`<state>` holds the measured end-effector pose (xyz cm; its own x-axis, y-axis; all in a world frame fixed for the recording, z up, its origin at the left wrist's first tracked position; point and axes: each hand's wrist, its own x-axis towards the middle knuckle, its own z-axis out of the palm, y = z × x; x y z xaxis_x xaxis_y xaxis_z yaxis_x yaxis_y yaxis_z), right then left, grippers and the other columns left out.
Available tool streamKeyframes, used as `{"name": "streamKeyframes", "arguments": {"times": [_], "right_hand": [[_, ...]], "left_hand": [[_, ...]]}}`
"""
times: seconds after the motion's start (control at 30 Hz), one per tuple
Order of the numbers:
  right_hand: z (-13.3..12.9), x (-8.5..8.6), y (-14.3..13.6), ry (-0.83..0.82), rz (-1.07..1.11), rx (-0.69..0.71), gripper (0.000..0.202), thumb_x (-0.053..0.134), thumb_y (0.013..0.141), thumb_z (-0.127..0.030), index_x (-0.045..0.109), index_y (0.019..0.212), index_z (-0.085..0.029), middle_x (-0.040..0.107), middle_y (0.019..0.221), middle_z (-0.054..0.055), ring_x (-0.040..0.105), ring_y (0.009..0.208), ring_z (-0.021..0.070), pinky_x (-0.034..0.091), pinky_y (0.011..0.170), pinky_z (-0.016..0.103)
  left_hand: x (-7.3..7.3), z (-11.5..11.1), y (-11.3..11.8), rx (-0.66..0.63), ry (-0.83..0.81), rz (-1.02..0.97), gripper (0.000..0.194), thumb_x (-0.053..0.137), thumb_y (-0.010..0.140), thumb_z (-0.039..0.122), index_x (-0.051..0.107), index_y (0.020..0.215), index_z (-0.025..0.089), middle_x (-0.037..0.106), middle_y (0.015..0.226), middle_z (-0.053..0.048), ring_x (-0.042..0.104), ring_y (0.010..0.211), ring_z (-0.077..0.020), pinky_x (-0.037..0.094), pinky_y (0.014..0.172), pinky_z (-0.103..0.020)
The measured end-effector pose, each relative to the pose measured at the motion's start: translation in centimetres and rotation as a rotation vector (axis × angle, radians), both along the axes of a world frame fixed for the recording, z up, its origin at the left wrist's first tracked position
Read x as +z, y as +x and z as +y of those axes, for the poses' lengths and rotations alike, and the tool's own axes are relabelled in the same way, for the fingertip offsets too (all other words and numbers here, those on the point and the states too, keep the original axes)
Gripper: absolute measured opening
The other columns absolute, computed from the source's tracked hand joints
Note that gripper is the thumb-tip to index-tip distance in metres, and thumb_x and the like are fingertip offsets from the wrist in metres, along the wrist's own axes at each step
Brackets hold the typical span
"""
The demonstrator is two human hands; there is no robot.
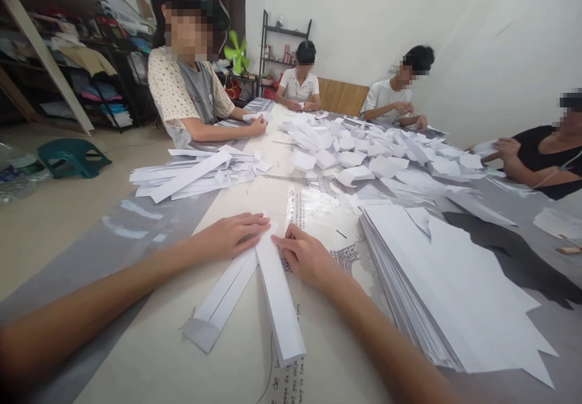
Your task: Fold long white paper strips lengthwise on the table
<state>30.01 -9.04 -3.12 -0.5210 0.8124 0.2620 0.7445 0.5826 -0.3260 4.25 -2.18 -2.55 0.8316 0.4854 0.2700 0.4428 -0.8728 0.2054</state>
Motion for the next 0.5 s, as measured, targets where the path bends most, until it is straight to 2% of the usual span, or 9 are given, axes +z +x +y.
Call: {"name": "streamKeyframes", "arguments": {"times": [0.5], "right_hand": [[0.13,-0.14,0.11,0.010,0.055,0.006,0.046,0.037,0.099,-0.010,0.068,0.129,-0.023,0.052,0.088,0.005,0.051,0.067,0.0147,0.048,0.063,0.030]], "left_hand": [[-0.27,0.30,-0.10,-0.001,-0.015,-0.012,0.043,0.033,0.108,0.037,0.052,0.145,0.027,0.052,0.151,0.001,0.045,0.141,-0.0180,0.032,0.121,-0.035]]}}
